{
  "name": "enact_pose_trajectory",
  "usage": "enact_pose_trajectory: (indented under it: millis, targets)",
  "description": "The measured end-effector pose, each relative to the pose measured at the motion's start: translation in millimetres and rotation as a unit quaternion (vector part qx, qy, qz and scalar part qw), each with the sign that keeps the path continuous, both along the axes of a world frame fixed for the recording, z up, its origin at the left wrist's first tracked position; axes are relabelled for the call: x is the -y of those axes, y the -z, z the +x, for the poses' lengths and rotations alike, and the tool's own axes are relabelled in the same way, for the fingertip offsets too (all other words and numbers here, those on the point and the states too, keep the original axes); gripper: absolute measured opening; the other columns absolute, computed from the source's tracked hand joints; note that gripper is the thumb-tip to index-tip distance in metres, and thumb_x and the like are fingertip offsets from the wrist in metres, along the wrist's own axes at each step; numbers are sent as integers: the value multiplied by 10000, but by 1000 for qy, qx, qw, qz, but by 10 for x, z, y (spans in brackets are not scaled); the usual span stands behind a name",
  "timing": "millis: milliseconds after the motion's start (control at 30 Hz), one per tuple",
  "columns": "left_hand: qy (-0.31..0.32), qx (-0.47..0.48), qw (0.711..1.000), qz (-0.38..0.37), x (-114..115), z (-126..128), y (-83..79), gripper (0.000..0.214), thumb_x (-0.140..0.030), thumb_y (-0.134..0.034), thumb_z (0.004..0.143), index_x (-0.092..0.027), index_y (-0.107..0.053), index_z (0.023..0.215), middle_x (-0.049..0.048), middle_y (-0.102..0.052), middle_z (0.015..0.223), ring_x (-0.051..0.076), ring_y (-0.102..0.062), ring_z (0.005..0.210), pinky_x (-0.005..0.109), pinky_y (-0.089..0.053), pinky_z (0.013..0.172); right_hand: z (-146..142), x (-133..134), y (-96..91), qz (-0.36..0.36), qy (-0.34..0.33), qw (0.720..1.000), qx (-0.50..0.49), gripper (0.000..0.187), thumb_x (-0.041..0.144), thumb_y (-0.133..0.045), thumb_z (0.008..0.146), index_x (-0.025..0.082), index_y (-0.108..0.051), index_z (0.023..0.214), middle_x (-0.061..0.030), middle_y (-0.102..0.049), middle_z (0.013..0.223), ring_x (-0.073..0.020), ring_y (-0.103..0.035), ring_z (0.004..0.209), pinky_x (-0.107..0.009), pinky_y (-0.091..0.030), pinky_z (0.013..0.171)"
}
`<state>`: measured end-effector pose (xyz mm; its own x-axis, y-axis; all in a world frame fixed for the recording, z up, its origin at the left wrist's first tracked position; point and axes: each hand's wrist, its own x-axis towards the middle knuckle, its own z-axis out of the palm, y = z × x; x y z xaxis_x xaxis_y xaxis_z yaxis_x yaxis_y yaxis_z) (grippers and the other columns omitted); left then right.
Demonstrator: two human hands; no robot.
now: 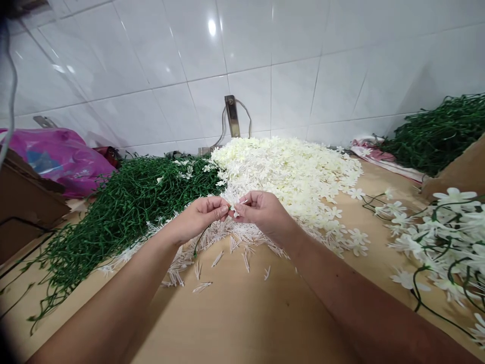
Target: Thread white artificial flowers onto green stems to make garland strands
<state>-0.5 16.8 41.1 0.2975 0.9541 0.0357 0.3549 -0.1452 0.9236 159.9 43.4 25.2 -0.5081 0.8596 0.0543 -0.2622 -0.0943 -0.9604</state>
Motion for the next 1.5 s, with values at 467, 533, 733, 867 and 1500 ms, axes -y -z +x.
enact_pose_trajectory:
  millis: [467,533,733,867,1500]
  targets:
    - [-42,-116,991,47,47,41,-77,215,-252,-420,755,-142,-475,578,-53,-378,523,60,-301,466,200,-246,474,-10,43,-32,176,91,966,169,208,303,-632,622,151,-493,653,3,-526,587,-108,-516,560,-251,-417,524]
    - [-50,-142,987,57,51,37,-74,224,-266,-425,751,-146,-452,564,-54,-375,513,62,-308,471,200,-253,478,-12,56,-15,231,107,945,206,163,285,-593,659,155,-495,664,5,-511,591,-93,-467,527,-231,-367,475]
    - [-38,-135,989,48,51,36,-30,187,-234,-396,745,-146,-460,593,-44,-399,533,71,-342,503,203,-274,500,-49,81,44,237,90,947,197,149,259,-591,656,167,-474,659,33,-451,553,-68,-391,470,-212,-305,430]
    - [-19,-99,995,26,54,56,-33,188,-202,-401,735,-143,-432,560,-47,-373,525,66,-331,503,199,-274,501,-39,55,46,180,60,968,166,169,261,-608,643,168,-469,671,17,-520,571,-87,-465,512,-220,-337,464]
    - [-28,-102,994,-1,81,125,-83,202,-207,-412,743,-148,-431,552,-53,-371,509,60,-320,479,192,-279,488,29,-24,65,130,-11,985,115,176,217,-635,632,159,-472,666,27,-533,583,-75,-488,546,-212,-356,498]
